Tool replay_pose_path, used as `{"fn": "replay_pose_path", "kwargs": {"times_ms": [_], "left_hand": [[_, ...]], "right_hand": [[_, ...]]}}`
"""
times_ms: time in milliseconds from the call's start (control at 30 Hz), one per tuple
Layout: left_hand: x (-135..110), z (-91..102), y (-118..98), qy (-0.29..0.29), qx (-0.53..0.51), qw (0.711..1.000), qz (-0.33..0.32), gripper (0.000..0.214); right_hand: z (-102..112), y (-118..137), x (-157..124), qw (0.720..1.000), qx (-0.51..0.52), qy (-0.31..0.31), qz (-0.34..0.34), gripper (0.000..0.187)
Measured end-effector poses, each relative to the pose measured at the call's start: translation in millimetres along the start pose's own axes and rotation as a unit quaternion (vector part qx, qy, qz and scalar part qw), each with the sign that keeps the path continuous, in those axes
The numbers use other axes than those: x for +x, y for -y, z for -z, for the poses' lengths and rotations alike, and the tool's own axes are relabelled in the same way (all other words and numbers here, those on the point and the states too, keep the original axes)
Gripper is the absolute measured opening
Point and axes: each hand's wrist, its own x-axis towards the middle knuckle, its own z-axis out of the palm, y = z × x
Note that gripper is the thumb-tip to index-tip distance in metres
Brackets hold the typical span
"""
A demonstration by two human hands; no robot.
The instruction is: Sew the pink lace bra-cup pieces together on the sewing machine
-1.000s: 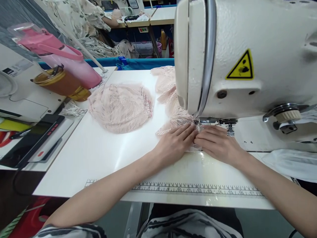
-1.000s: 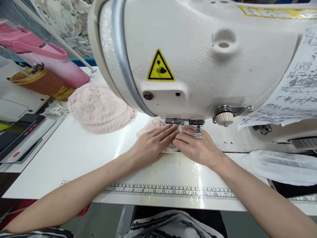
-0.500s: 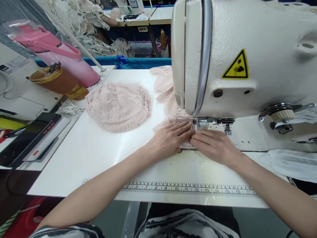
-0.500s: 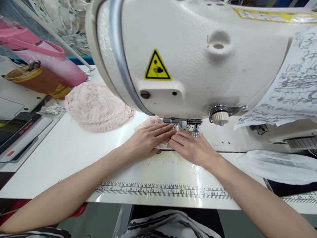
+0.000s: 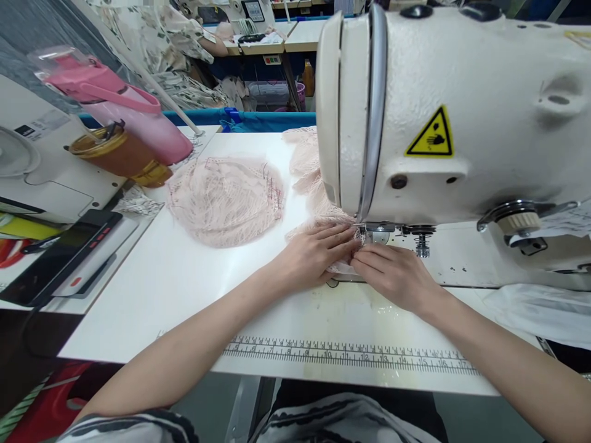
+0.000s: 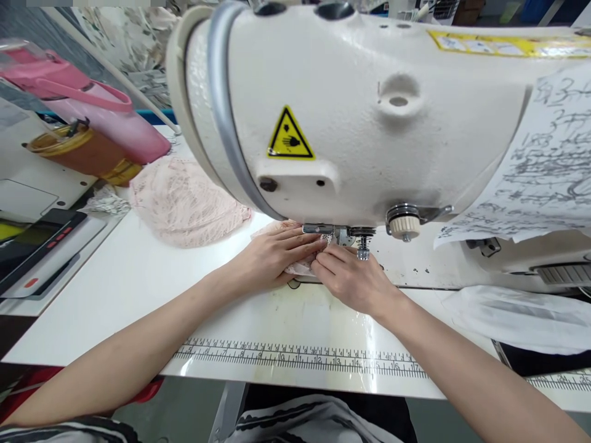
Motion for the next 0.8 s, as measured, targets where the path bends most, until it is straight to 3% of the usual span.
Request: {"fn": "replay_pose_path", "kwargs": {"times_ms": [500,800], "left_hand": [[-1.4,-9.1,-4.8,-0.009,0.037,0.999,0.027,0.051],[-2.2,-10.1,-11.9,-0.004,0.036,0.999,0.041,0.047]], "right_hand": [[-1.9,-10.0,-2.8,0.999,0.035,0.015,-0.022,0.023],[5.7,-14.9,-1.6,0.999,0.001,0.01,-0.036,0.028]]}}
